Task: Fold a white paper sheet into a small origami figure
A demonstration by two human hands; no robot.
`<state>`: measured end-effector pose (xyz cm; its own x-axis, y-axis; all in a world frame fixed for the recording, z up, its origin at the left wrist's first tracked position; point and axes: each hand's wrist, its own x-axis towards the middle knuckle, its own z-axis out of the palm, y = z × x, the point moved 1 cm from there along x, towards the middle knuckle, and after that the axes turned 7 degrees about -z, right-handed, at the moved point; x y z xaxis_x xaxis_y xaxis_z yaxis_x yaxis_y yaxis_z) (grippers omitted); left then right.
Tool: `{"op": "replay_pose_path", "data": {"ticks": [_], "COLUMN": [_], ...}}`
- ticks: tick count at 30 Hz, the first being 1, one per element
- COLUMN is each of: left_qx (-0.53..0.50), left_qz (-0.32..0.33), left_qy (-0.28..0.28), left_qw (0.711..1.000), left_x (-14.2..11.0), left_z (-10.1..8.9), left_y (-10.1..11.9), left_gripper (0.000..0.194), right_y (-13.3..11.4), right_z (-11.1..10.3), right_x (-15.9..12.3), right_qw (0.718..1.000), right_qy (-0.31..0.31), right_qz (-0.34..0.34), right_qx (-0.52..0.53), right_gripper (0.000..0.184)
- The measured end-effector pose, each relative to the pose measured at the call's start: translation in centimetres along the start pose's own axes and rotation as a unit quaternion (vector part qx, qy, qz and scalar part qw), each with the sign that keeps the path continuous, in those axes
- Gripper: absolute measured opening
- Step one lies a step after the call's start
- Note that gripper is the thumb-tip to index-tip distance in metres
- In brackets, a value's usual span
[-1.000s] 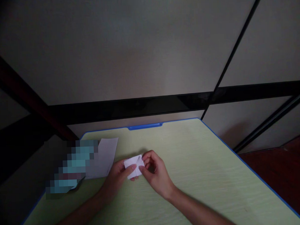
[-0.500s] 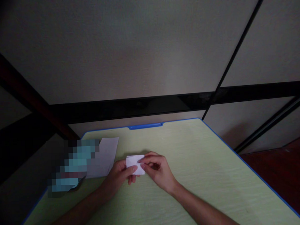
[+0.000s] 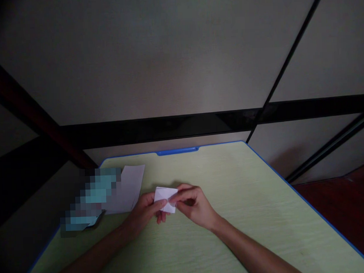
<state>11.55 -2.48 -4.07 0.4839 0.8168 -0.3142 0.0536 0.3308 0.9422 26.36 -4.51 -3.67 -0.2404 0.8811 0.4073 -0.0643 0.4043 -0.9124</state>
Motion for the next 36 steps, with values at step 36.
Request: {"op": "replay_pose_path", "data": {"ticks": [36], "left_qx": [0.052], "left_qz": [0.046], "left_qy": [0.068], "left_qw": [0.995], "left_x": [-0.73], "left_z": [0.34], "left_y": [0.45], "left_gripper": [0.026], "right_y": [-0.02], "right_z": [0.69], "right_x": [0.06], "right_qw": [0.983], "right_qy": [-0.068], "right_qz": [0.165], "right_qx": [0.036], "right_gripper": [0.031]}}
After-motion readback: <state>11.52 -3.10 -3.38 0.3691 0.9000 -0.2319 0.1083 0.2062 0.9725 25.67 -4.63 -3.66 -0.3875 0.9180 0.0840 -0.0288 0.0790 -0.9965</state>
